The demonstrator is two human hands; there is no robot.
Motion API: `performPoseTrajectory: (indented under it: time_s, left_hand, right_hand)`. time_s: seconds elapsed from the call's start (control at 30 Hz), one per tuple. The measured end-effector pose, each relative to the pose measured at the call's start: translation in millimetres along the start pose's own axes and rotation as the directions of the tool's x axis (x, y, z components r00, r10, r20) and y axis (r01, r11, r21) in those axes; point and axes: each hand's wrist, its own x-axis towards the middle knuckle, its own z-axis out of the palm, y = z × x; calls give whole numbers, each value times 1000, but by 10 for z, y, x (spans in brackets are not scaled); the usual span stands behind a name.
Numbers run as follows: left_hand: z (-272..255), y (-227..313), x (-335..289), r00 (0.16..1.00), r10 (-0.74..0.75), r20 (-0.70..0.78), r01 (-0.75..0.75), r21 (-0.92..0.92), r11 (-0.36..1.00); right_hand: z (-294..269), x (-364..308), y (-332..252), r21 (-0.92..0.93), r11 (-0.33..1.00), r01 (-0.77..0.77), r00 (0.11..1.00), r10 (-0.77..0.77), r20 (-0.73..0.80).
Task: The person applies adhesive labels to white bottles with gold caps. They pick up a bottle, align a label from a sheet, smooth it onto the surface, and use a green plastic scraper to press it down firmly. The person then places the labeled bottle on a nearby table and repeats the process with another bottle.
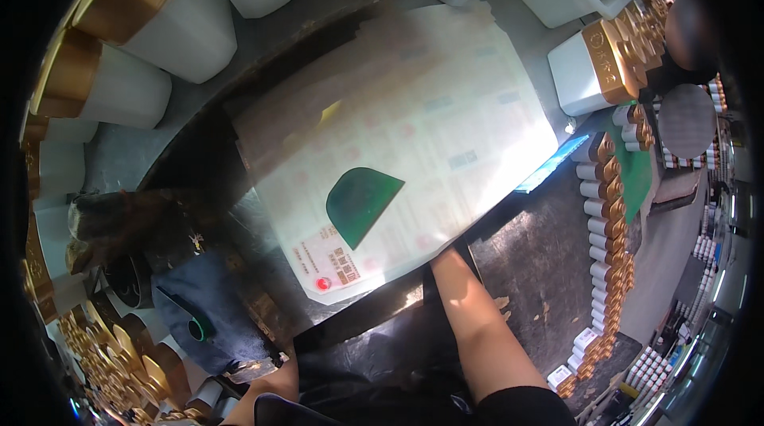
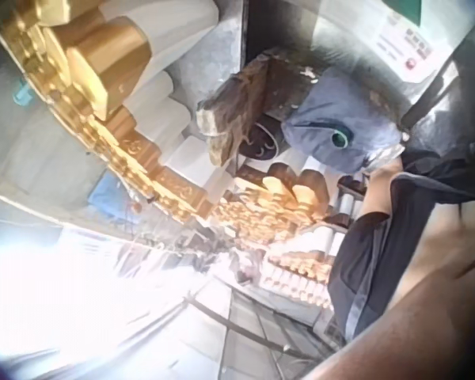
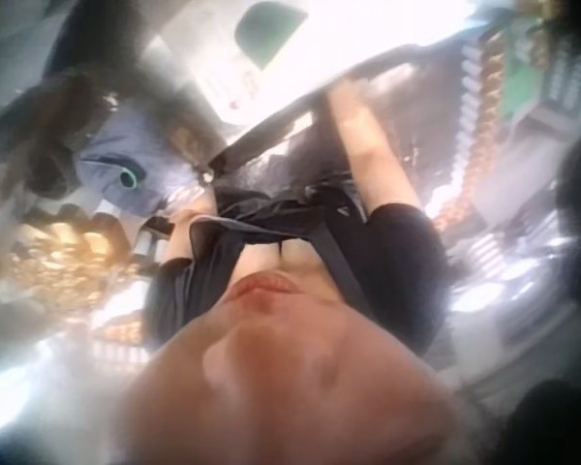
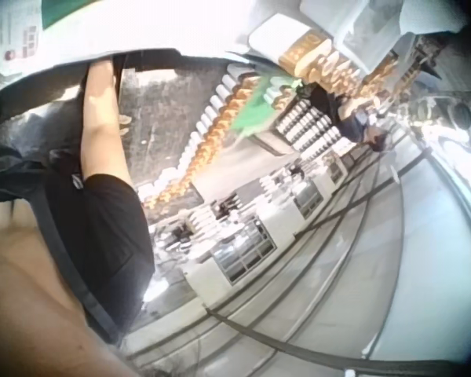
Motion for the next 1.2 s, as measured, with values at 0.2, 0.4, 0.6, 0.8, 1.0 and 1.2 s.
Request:
performPoseTrajectory:
  time_s: [0.2, 0.4, 0.6, 0.8, 1.0, 1.2]
  left_hand:
    - [94, 325, -108, 999, -15, 47, 16, -30, 999]
    - [53, 773, -481, 983, 26, 183, -12, -77, 997]
    - [-281, 972, -1227, 777, 51, 628, -55, -13, 998]
    - [126, 1294, -921, 768, 29, 640, -207, 206, 956]
    - [-595, 373, -592, 880, -23, -475, -15, -76, 997]
    - [-1012, -300, -1067, 822, -354, -445, 363, -70, 929]
  right_hand:
    - [51, -260, -113, 95, 990, 99, 995, -100, 1]
    - [-151, -1716, -277, 96, 944, -316, 872, 248, 422]
    - [879, -2575, -462, -226, 933, -281, 550, 349, 759]
    - [749, -3034, -945, 114, 983, 147, 474, -171, 864]
    - [372, -2102, -1054, -149, 907, 395, 862, -309, 400]
    - [-2, -1545, -1110, 41, 994, 102, 826, -108, 554]
